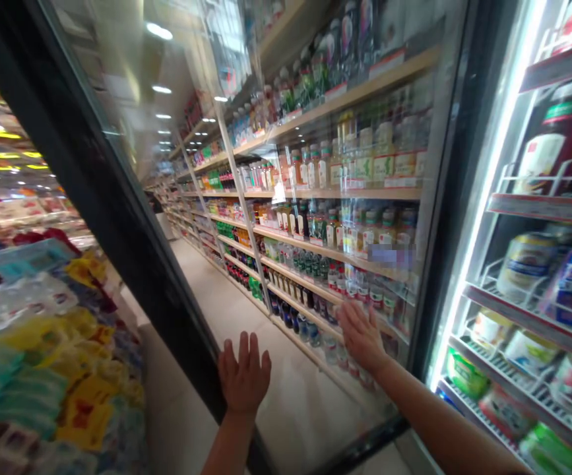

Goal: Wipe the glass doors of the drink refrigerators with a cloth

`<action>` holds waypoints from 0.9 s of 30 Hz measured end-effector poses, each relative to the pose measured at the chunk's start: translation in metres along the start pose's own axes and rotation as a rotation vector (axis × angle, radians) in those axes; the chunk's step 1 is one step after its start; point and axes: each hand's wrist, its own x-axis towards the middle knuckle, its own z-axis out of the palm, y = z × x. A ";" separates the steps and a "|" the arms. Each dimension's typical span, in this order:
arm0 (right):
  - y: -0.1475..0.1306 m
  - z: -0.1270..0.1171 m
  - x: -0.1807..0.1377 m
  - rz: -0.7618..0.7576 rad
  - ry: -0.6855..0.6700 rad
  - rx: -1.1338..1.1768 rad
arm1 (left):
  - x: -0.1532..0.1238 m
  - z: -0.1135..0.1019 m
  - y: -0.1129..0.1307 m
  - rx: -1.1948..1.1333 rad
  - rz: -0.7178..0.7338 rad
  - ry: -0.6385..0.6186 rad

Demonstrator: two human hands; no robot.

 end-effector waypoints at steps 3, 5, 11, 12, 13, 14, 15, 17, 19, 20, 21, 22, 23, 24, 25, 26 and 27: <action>0.038 -0.006 0.017 0.401 0.188 -0.017 | 0.000 -0.001 0.001 0.047 0.024 -0.001; 0.063 -0.006 0.022 0.640 0.332 0.035 | 0.002 -0.002 0.002 0.066 0.034 -0.002; 0.090 -0.002 0.006 0.970 0.415 0.102 | 0.004 -0.001 0.001 0.046 0.018 -0.004; 0.093 -0.005 0.012 0.944 0.417 0.117 | 0.003 -0.001 0.000 0.044 0.019 0.001; 0.095 -0.010 0.022 0.915 0.423 0.128 | 0.003 0.000 -0.001 0.044 0.020 0.005; 0.097 -0.015 0.034 0.883 0.432 0.131 | 0.003 0.001 -0.001 0.046 0.021 0.009; 0.098 -0.020 0.046 0.848 0.440 0.121 | 0.003 0.001 -0.002 0.051 0.020 0.010; 0.090 -0.026 0.066 0.763 0.433 0.075 | 0.003 0.001 -0.003 0.063 0.023 0.009; 0.072 -0.028 0.075 0.627 0.367 0.036 | 0.003 0.001 -0.004 0.075 0.030 0.004; 0.062 -0.028 0.077 0.539 0.311 0.028 | 0.002 0.001 -0.005 0.080 0.034 0.002; 0.053 -0.028 0.079 0.443 0.249 0.024 | 0.002 0.001 -0.006 0.083 0.038 0.002; 0.047 -0.029 0.082 0.369 0.197 0.019 | 0.001 0.002 -0.006 0.084 0.038 0.002; 0.045 -0.031 0.087 0.335 0.171 0.014 | 0.001 0.003 -0.007 0.082 0.036 0.004; 0.047 -0.035 0.094 0.347 0.177 0.011 | 0.000 0.004 -0.008 0.079 0.032 0.007; 0.051 -0.038 0.103 0.399 0.210 0.012 | -0.001 0.005 -0.008 0.075 0.027 0.009; 0.056 -0.041 0.112 0.471 0.264 0.015 | -0.001 0.005 -0.009 0.072 0.023 0.012; 0.060 -0.044 0.120 0.532 0.314 0.021 | -0.002 0.006 -0.009 0.069 0.019 0.016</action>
